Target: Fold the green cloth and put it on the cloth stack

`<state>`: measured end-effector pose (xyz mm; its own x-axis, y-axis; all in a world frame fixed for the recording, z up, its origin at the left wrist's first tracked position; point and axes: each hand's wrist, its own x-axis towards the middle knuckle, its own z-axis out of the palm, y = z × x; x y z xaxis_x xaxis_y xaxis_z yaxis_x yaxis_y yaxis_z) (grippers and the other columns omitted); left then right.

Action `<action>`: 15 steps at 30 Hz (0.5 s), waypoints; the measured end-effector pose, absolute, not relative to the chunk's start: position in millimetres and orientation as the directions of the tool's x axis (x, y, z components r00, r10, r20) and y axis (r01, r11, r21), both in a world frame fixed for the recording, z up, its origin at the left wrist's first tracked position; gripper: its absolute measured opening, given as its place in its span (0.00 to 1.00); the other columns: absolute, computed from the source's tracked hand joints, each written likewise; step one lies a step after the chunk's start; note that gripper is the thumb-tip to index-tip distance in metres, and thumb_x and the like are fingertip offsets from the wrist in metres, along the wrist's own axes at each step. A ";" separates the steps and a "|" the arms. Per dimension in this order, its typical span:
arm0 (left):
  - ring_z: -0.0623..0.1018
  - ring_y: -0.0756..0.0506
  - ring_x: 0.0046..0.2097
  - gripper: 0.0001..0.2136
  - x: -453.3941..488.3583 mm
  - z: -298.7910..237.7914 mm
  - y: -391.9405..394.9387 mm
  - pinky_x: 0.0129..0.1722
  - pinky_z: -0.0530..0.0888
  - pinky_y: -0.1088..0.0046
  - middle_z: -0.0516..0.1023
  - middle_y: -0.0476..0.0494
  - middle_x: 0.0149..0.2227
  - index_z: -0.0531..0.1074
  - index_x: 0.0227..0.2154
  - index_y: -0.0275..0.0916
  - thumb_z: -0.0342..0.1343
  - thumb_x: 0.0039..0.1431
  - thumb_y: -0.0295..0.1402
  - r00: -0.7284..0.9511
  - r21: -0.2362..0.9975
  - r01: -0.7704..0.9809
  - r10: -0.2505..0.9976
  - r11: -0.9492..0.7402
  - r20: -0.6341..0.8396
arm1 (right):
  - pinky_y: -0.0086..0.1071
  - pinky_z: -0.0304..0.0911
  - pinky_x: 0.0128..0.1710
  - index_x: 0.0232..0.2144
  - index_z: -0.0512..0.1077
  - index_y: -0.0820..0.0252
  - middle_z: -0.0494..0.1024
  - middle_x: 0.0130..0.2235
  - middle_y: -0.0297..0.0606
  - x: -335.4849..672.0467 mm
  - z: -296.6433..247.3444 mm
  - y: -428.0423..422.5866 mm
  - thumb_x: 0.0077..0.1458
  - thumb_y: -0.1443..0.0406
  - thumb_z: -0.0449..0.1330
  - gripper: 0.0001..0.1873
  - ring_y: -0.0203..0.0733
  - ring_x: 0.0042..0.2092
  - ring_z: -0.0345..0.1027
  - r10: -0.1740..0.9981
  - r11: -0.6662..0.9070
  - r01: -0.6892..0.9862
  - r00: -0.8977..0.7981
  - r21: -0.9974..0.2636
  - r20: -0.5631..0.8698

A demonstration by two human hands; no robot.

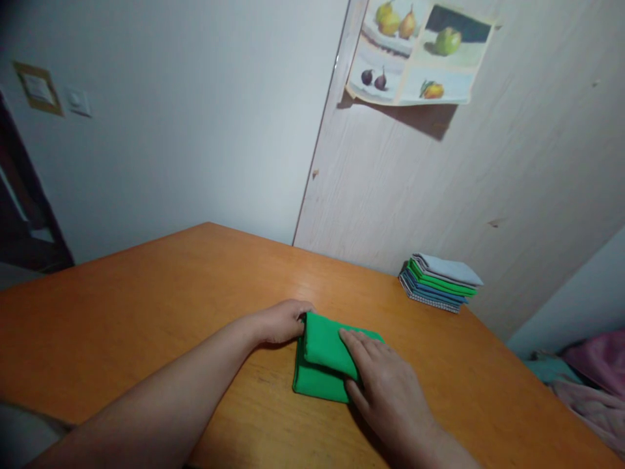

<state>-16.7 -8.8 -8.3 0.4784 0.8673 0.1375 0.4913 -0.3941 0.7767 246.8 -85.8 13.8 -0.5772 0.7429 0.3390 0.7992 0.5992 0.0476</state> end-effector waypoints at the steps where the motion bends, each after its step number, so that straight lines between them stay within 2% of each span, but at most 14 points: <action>1: 0.73 0.48 0.35 0.08 -16.4 -9.0 -8.3 0.29 0.65 0.77 0.77 0.51 0.32 0.74 0.32 0.38 0.53 0.49 0.24 0.482 0.776 0.494 0.866 -0.394 0.133 | 0.50 0.65 0.56 0.65 0.60 0.53 0.70 0.61 0.42 250.3 12.0 -84.8 0.54 0.64 0.57 0.36 0.54 0.59 0.67 0.730 0.608 0.791 -0.590 0.067 0.345; 5: 0.74 0.48 0.34 0.07 -16.1 -10.8 -7.6 0.28 0.65 0.77 0.77 0.51 0.31 0.74 0.31 0.38 0.53 0.50 0.25 0.489 0.770 0.505 0.864 -0.391 0.118 | 0.49 0.64 0.58 0.65 0.59 0.49 0.69 0.62 0.38 261.4 7.4 -79.6 0.52 0.70 0.55 0.38 0.51 0.60 0.66 0.702 0.615 0.781 -0.606 0.112 0.374; 10: 0.74 0.47 0.35 0.09 -16.0 -10.1 -7.9 0.28 0.65 0.77 0.78 0.50 0.32 0.75 0.33 0.39 0.55 0.48 0.25 0.485 0.725 0.555 0.867 -0.408 0.116 | 0.50 0.63 0.59 0.63 0.65 0.48 0.68 0.63 0.37 267.8 -2.5 -75.8 0.50 0.74 0.53 0.37 0.51 0.61 0.65 0.669 0.635 0.757 -0.638 0.154 0.381; 15: 0.75 0.47 0.35 0.13 -17.3 -7.3 -9.8 0.29 0.65 0.77 0.79 0.50 0.34 0.76 0.36 0.40 0.55 0.47 0.24 0.492 0.712 0.571 0.865 -0.408 0.101 | 0.52 0.60 0.62 0.65 0.61 0.48 0.62 0.66 0.38 272.3 -8.0 -77.5 0.48 0.75 0.53 0.41 0.51 0.64 0.59 0.670 0.655 0.739 -0.663 0.154 0.334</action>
